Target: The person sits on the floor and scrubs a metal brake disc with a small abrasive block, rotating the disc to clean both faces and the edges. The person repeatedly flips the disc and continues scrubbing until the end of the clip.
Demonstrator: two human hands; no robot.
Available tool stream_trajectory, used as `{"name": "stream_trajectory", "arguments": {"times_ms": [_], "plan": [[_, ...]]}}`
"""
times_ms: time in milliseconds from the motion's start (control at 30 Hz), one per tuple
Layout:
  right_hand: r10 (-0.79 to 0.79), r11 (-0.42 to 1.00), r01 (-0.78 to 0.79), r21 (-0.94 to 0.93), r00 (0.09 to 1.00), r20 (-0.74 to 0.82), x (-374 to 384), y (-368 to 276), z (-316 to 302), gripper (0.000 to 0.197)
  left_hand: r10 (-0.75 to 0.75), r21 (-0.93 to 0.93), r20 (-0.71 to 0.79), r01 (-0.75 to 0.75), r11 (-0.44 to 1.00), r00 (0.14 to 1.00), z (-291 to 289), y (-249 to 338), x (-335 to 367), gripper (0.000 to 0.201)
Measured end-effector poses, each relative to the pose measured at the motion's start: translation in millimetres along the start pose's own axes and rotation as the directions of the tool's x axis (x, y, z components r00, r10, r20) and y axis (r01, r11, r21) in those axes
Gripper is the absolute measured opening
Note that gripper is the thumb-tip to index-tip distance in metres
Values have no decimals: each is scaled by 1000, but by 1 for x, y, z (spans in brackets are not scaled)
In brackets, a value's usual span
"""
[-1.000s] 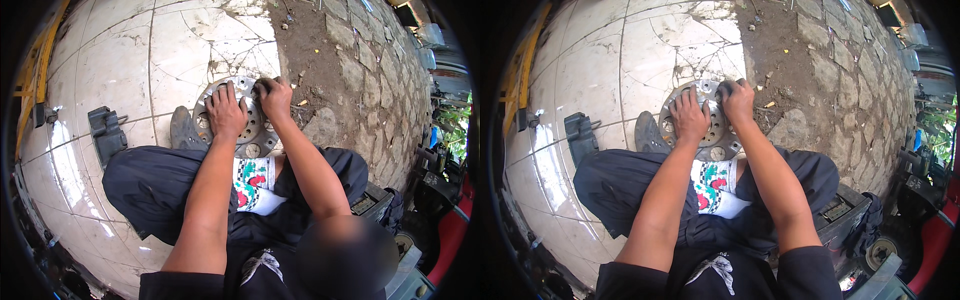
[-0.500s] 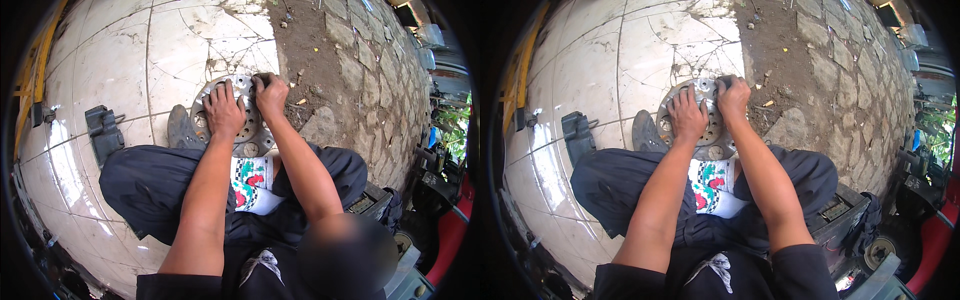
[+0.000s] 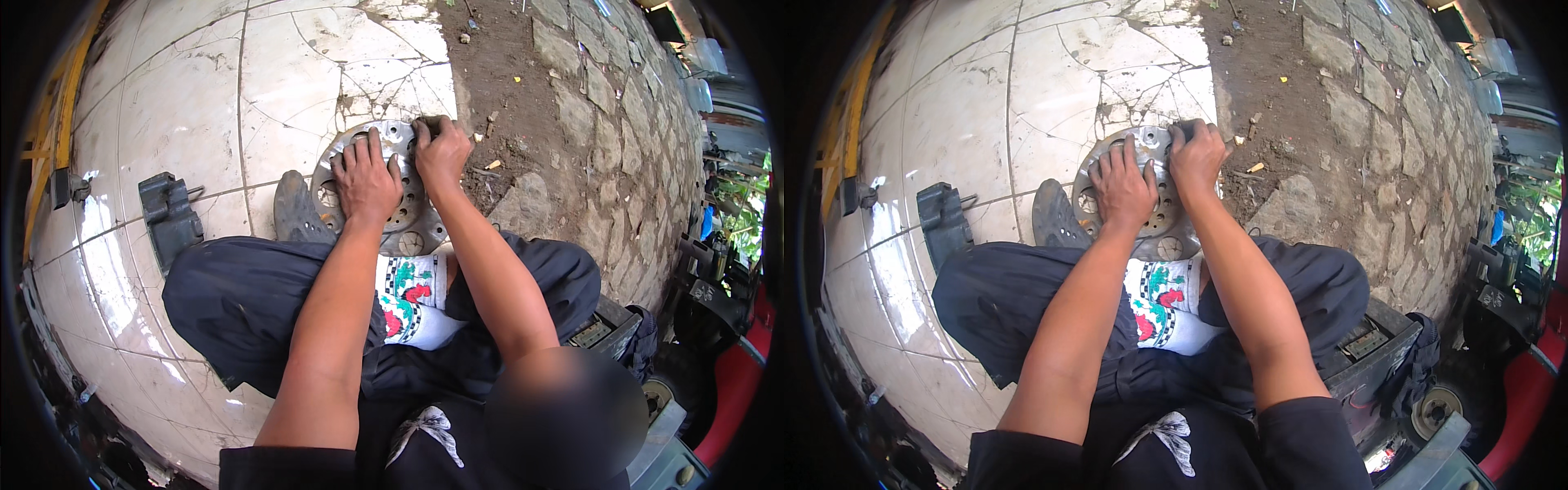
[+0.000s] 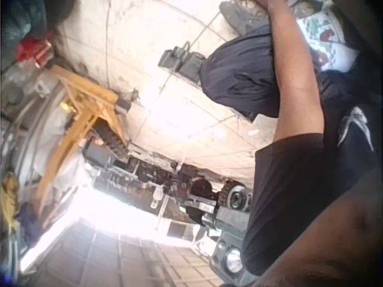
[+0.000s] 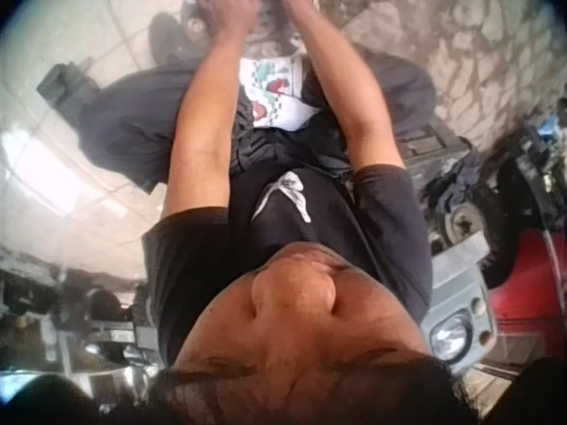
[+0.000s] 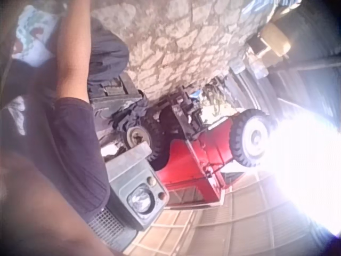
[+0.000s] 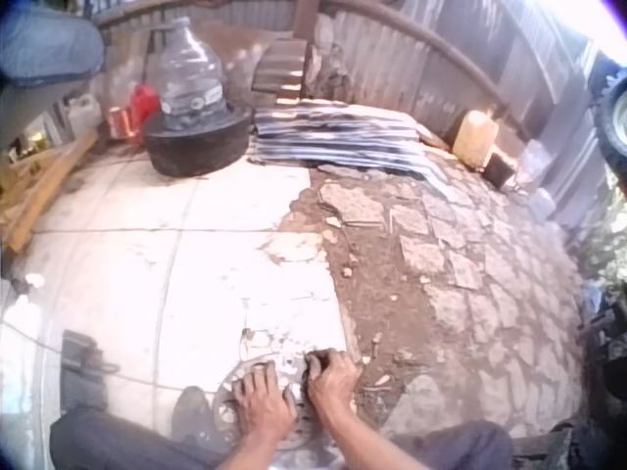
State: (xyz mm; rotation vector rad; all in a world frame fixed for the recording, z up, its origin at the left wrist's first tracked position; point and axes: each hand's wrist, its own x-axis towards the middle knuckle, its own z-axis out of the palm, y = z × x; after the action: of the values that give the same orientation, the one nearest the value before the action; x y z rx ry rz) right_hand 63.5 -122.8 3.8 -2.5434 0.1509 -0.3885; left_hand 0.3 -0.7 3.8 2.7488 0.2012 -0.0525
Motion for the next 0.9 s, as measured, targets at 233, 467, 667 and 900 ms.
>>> {"name": "stream_trajectory", "arguments": {"times_ms": [233, 467, 667, 900], "plan": [[37, 999, -36, -29, 999, 37, -2, 0, 2, 23, -3, -11, -26, 2, 1000, 1000, 2, -4, 0, 65], [93, 995, -92, -37, 995, 42, -3, 2, -3, 24, -1, -10, -11, 1, 1000, 1000, -1, 1, -1, 65], [142, 988, -137, -77, 989, 50, 1, -1, -5, 28, -8, 10, -30, 8, 1000, 1000, 2, -2, -2, 66], [121, 991, -120, -66, 992, 17, -1, 1, -4, 25, -22, 18, -11, 23, 1000, 1000, 2, -4, -3, 66]]}}
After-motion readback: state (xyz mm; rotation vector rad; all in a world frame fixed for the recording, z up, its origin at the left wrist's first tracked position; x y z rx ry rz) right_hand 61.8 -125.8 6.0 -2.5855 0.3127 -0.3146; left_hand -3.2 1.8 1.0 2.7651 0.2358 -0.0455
